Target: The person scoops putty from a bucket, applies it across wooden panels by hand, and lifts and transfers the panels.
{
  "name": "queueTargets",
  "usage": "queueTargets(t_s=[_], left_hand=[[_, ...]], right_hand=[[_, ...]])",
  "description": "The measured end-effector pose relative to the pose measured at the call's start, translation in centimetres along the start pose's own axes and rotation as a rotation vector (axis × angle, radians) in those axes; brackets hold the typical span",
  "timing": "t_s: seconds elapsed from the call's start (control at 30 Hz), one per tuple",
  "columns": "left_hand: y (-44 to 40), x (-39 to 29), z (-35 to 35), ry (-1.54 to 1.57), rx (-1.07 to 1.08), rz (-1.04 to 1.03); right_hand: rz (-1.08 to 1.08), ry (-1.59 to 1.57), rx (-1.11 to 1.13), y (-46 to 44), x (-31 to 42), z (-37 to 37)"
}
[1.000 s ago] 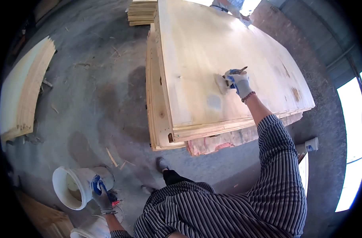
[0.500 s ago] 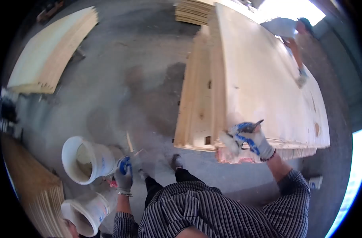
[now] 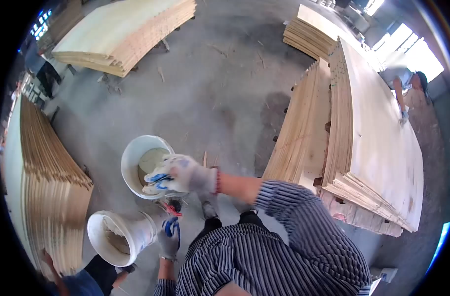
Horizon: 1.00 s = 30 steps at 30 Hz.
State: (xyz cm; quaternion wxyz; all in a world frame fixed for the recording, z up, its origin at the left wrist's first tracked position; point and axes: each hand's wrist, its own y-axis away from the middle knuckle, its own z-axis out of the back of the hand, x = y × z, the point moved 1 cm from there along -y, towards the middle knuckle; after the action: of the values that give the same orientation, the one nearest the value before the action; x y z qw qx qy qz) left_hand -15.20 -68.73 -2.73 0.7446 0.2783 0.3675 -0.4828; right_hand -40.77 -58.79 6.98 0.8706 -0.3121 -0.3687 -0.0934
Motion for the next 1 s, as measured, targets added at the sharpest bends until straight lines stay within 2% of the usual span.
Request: queueTargets(t_s=[0.03, 0.07, 0.13, 0.23, 0.27, 0.3, 0.33, 0.4, 0.43, 0.47, 0.5, 0.53, 0.57, 0.6, 0.63, 0.67, 0.7, 0.73, 0.77, 0.8, 0.87, 0.9, 0.93, 0.97, 1.0], left_hand=[[0.8, 1.1, 0.5, 0.047, -0.013, 0.063], [1.5, 1.9, 1.0, 0.093, -0.022, 0.127], [2.0, 3.3, 1.9, 0.103, -0.018, 0.123], [0.9, 3.2, 2.9, 0.13, -0.046, 0.088], [0.4, 3.4, 2.9, 0.197, -0.061, 0.101], [-0.1, 3.5, 2.8, 0.265, -0.071, 0.113], [-1.1, 2.7, 2.9, 0.271, -0.057, 0.099], [-4.2, -0.7, 3.7, 0.155, 0.036, -0.071], [-5.7, -2.8, 4.1, 0.154, 0.025, -0.083], [-7.1, -5.2, 4.3, 0.145, 0.087, -0.141], [-8.5, -7.6, 4.5, 0.135, 0.144, -0.196], [-10.2, -9.8, 4.8, 0.078, 0.181, -0.325], [-11.6, -12.4, 5.1, 0.075, 0.159, -0.328], [-12.7, -15.6, 5.3, 0.029, 0.218, -0.433], [-13.8, -18.7, 5.3, -0.019, 0.281, -0.538], [-14.8, -21.5, 5.1, -0.067, 0.319, -0.658], [-15.7, -24.3, 4.7, -0.116, 0.363, -0.775], [-16.1, -27.5, 4.4, -0.151, 0.376, -0.916], [-16.2, -30.8, 3.9, -0.188, 0.389, -1.057], [-16.2, -34.1, 3.3, -0.215, 0.433, -1.161], [-15.3, -40.3, 1.7, -0.263, 0.515, -1.377], [-14.5, -43.3, 0.8, -0.282, 0.554, -1.492], [-13.6, -46.0, 0.1, -0.305, 0.601, -1.596], [-12.5, -48.6, -0.6, -0.322, 0.655, -1.701], [-11.2, -51.1, -1.5, -0.207, 0.678, -1.759]], right_hand=[[-0.056, 0.068, 0.093, -1.1, -1.1, -2.3], [-0.056, 0.074, 0.081, -2.0, -1.5, -3.5], [-0.231, 0.17, 0.335, -3.1, -2.6, -5.4], [-0.156, 0.284, 0.205, -1.3, -5.4, -6.3], [-0.411, 0.066, 0.244, -1.3, -4.6, -4.2], [-0.551, -0.073, 0.164, 0.5, -5.6, -3.8], [-0.683, -0.212, 0.079, 3.0, -7.0, -3.5], [-0.686, 0.184, 0.222, 8.3, -6.7, -0.1], [-0.82, -0.017, 0.153, 14.6, -10.8, -0.9], [-0.553, 0.313, 0.08, 21.0, -12.8, -0.3], [-0.6, 0.326, 0.04, 22.8, -9.3, 2.8], [-0.876, 0.202, 0.044, 25.7, -7.0, 4.5], [-0.9, 0.307, -0.047, 31.7, -6.7, 4.7], [-1.106, 0.267, -0.062, 36.6, -5.7, 5.3], [-1.096, 0.39, -0.179, 43.6, -5.5, 4.8], [-1.447, 0.127, -0.472, 50.2, -4.3, 3.5], [-1.619, -0.171, -0.637, 50.4, 0.6, 5.4], [-1.428, -0.63, -1.468, 56.5, 2.7, 2.7], [-1.221, -0.154, -0.965, 67.1, 2.8, 0.1], [-1.338, -0.735, -1.234, 65.8, 7.5, 1.2], [-1.761, 0.053, -0.682, 87.4, 6.7, -6.4], [-1.787, 0.429, -0.207, 87.8, 9.3, -7.8], [-1.813, -0.361, -1.009, 85.8, 13.1, -8.0], [-1.482, -1.2, -1.754, 83.3, 14.9, -7.6], [-1.563, -1.045, -1.817, 82.2, 15.8, -8.2]])
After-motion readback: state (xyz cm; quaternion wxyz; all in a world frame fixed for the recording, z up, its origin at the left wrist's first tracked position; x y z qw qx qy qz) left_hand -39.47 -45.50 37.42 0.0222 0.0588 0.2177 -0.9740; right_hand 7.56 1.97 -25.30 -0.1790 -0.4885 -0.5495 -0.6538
